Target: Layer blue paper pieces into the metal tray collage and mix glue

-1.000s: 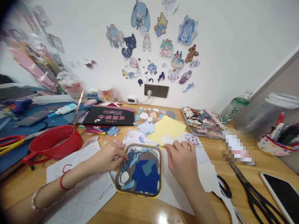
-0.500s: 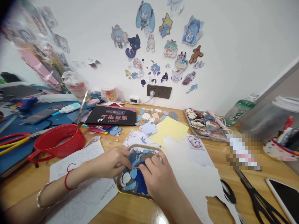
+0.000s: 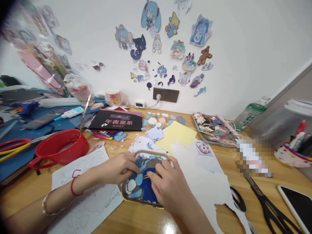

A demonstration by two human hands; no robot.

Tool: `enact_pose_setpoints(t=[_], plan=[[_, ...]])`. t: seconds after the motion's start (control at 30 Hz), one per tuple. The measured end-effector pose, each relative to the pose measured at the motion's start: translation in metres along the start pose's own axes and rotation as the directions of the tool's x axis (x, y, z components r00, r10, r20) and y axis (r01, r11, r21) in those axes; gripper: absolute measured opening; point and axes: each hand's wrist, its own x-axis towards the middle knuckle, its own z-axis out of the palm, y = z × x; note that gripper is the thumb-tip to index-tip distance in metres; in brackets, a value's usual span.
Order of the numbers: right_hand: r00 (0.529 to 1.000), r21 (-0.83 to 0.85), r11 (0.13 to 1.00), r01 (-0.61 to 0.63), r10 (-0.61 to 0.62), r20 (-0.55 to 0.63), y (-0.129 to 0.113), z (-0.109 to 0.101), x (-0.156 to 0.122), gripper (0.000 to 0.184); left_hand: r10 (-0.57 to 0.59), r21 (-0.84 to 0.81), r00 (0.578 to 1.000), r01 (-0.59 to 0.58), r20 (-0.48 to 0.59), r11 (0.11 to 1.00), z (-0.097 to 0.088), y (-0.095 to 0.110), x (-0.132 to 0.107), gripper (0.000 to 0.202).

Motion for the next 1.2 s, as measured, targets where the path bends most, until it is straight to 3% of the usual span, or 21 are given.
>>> enact_pose_setpoints(t=[0.43, 0.7, 0.97, 1.2], plan=[[0.999, -0.041, 0.999, 0.031, -0.032, -0.023, -0.0023, 0.0027, 0.0014, 0.018, 0.016, 0.082, 1.000, -0.015, -0.018, 0.997, -0.0014, -0.0017, -0.0002, 0.037], [1.000, -0.037, 0.999, 0.022, -0.022, -0.009, 0.0002, 0.0011, 0.0001, 0.017, 0.147, 0.080, 0.989, -0.147, 0.007, 0.986, 0.0015, 0.0006, -0.0007, 0.041], [1.000, -0.007, 1.000, 0.001, -0.001, 0.024, 0.0039, -0.0019, -0.0019, 0.016, 0.177, 0.097, 0.984, -0.178, 0.021, 0.979, -0.0002, -0.0003, -0.0016, 0.038], [1.000, -0.003, 1.000, -0.010, 0.010, 0.029, 0.0057, -0.0048, -0.0023, 0.015, 0.202, 0.091, 0.978, -0.206, 0.051, 0.974, 0.0026, 0.0032, -0.0012, 0.049]])
